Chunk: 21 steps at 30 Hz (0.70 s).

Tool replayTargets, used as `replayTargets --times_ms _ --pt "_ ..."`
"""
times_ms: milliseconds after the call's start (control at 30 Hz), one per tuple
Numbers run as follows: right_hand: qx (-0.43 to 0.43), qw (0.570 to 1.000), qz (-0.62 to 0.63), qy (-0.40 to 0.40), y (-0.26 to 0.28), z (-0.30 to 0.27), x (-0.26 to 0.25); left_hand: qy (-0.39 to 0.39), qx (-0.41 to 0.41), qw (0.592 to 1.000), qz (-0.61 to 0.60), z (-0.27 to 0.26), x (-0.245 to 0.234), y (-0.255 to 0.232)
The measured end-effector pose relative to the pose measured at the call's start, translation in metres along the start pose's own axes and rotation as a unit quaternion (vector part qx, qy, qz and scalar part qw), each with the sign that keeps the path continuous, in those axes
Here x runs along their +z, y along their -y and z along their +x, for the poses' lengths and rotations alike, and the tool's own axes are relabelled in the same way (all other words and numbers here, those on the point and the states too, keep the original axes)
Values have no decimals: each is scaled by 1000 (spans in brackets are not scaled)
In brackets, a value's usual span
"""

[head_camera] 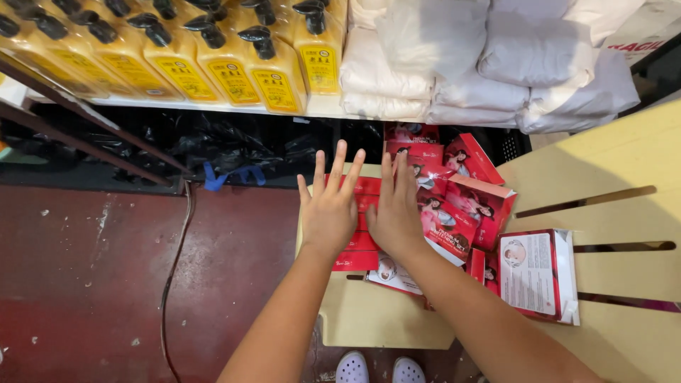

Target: The person wipes red cosmetic boxes with a cloth and places them on a white shelf. They repeatedly pick up boxes from a lower area, clean them, and arrange them neatly on the shelf alongside other skincare products.

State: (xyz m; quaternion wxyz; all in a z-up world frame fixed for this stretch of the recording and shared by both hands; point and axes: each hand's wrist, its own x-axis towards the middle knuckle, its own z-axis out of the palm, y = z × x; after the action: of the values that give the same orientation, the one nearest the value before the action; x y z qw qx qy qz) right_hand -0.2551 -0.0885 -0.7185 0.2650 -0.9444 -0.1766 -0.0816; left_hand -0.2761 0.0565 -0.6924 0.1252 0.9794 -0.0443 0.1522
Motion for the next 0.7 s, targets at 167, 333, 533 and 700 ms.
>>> replayTargets --times_ms 167,333,533,700 --pt "45 997 37 55 -8 2 13 2 -52 998 -35 -9 33 13" --pt "104 987 57 108 -21 8 27 267 -290 903 -172 5 5 3" --pt "226 955 73 176 -11 25 14 237 -272 914 -186 1 47 22" --pt "155 981 53 102 -55 15 60 105 -240 930 -259 -13 66 34"
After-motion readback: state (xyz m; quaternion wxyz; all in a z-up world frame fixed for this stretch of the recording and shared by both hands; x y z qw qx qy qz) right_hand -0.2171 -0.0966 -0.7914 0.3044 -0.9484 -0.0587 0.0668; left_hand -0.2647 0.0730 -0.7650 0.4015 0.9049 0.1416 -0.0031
